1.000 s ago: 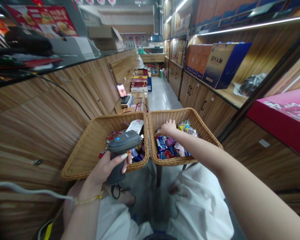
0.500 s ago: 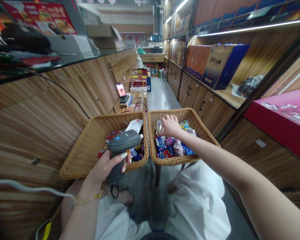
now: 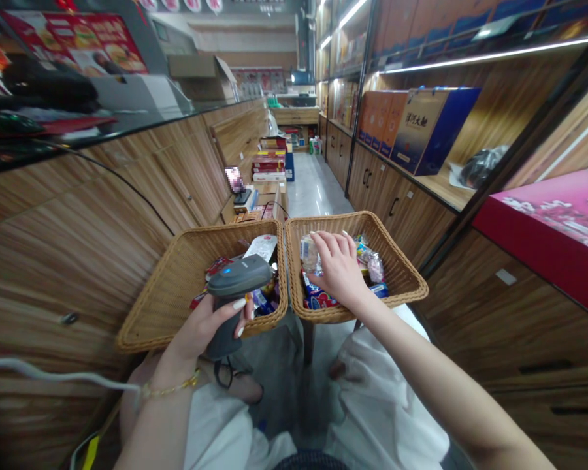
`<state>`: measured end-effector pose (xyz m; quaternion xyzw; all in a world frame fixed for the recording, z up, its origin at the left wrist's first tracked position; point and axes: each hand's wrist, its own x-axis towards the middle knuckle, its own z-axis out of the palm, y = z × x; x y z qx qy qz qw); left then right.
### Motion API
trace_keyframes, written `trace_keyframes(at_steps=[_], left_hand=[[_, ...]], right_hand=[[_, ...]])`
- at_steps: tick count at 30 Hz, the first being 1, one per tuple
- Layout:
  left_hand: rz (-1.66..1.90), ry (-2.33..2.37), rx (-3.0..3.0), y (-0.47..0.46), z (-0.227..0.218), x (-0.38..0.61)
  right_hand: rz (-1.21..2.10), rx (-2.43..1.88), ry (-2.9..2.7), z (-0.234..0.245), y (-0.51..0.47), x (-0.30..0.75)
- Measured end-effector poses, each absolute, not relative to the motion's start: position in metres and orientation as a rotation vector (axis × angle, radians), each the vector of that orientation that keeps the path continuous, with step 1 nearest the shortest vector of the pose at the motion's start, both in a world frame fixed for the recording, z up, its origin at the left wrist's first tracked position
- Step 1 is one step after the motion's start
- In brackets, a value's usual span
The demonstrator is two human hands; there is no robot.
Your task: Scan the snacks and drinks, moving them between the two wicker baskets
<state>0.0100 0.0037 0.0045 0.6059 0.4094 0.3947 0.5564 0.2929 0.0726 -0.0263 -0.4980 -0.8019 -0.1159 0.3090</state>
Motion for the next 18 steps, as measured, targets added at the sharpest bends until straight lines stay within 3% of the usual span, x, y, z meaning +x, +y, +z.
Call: trace_keyframes(at_steps=[18], left_hand=[[0.919,0.964,1.444,0.0032,0.0074,0.0113]], right_hand=[[-0.278,-1.313,-2.120,-0.0297,0.0667,0.2949]])
